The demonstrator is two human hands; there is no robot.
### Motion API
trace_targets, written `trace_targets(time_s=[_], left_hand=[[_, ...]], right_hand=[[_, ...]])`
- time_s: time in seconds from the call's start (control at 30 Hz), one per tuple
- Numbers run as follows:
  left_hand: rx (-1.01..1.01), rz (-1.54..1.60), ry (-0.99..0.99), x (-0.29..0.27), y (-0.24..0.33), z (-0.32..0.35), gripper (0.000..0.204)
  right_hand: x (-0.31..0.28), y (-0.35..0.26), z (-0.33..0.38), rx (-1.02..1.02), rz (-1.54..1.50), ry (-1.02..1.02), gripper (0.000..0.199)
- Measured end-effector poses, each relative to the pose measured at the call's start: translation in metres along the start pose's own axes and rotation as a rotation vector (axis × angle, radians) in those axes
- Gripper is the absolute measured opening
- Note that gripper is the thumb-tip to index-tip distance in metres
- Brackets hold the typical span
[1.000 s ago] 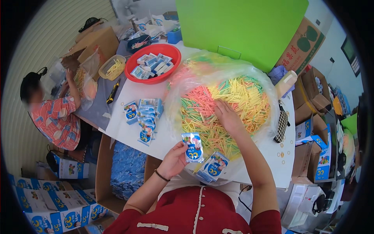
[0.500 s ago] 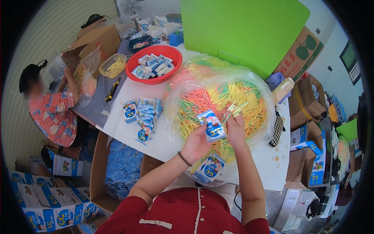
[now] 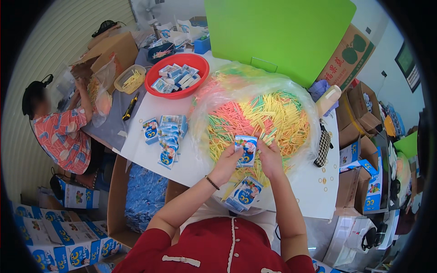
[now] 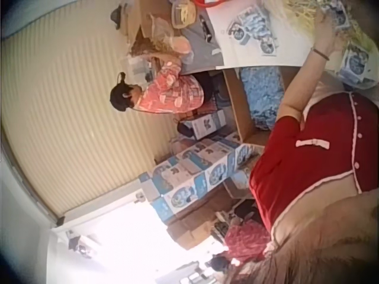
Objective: The person packs bundles of plastic straws into small plastic packets by hand, stacks the completed packets, and places them into a cardboard box.
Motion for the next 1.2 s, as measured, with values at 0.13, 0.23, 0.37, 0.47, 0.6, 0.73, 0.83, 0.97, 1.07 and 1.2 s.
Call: trace_targets(time_s=[0.13,0.23,0.37,0.47,0.6,0.73,0.83,0.97,1.07,1.2], left_hand=[[-0.105,0.148,0.027,-0.013,-0.006,-0.002,0.019],[0.045,0.031,0.045,-0.02,0.007,-0.002,0.014],[0.014,0.126,0.019,-0.013,0.006,0.002,0.012],[0.126,-0.085,-0.027,-0.014,0.011,0.005,0.01],[0.191,-0.282,-0.069,-0.006,0.014,0.005,0.009],[0.201,-0.35,-0.088,0.002,0.014,0.008,0.013],[0.183,-0.381,-0.127,0.004,0.013,0.008,0.015],[0.13,-0.414,-0.205,0.004,0.008,0.009,0.016],[0.109,-0.416,-0.218,-0.001,0.004,0.011,0.016],[0.096,-0.407,-0.219,-0.006,0.0,0.015,0.017]], right_hand=[[-0.025,0.009,-0.002,0.057,0.048,0.075,0.025],[-0.039,0.008,-0.008,-0.061,0.125,0.079,0.024],[-0.038,0.0,-0.005,-0.059,0.036,0.074,0.026],[-0.014,-0.029,0.014,-0.13,-0.178,0.019,0.023],[0.02,-0.062,0.026,-0.302,-0.063,-0.146,0.025],[0.036,-0.062,0.029,-0.331,0.153,-0.2,0.028],[0.032,-0.052,0.026,-0.226,0.096,-0.203,0.029],[0.033,-0.047,0.026,-0.137,-0.003,-0.227,0.03],[0.033,-0.044,0.026,-0.123,-0.04,-0.236,0.03],[0.03,-0.036,0.029,-0.118,-0.068,-0.227,0.03]])
Point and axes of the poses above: each hand's wrist, its own z-axis away from the middle knuckle, its own x-axis out of the palm, y = z × x, the point moved 10 cm from there along -z, towards the middle knuckle, and after that the axes turned 4 degrees about z, right-handed, at the moved point
